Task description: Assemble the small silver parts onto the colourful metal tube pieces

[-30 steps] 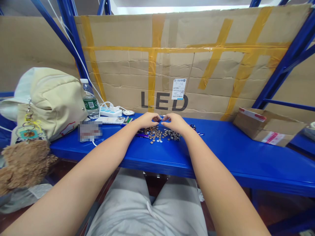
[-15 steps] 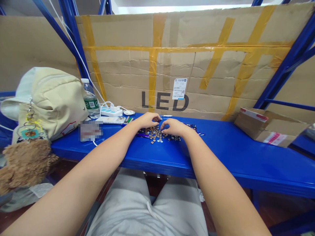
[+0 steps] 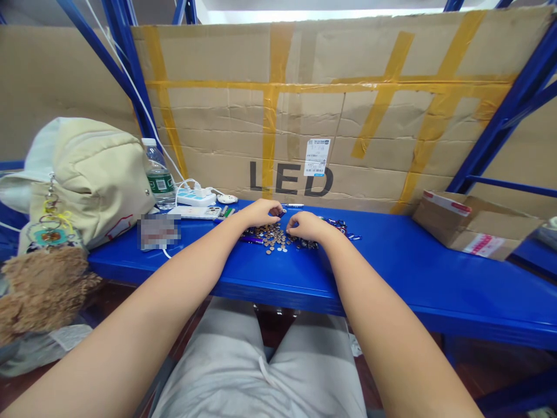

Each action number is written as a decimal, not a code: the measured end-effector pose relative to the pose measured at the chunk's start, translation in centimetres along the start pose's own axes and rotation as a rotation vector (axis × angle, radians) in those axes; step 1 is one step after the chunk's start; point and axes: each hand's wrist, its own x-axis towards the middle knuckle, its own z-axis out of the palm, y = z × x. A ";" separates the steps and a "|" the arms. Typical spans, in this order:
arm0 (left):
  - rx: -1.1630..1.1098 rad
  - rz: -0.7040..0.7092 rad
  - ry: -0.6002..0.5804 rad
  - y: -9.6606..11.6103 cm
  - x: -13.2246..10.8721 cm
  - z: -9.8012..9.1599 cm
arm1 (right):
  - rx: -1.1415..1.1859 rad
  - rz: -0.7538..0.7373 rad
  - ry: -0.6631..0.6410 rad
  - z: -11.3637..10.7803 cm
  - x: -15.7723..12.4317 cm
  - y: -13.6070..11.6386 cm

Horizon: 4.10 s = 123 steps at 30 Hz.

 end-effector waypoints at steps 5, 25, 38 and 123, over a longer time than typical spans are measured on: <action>-0.006 -0.005 -0.004 0.1 -0.1 -0.1 | -0.005 0.022 -0.011 0.1 0.1 0.2; 0.017 0.013 0.001 -0.1 0.1 0.2 | -0.170 -0.063 0.057 0.8 0.9 0.5; 0.011 0.015 -0.005 0.0 0.2 0.2 | -0.090 -0.055 0.081 0.6 0.9 0.1; -0.034 -0.048 0.077 -0.2 0.2 0.2 | -0.183 -0.135 0.143 2.3 2.8 1.0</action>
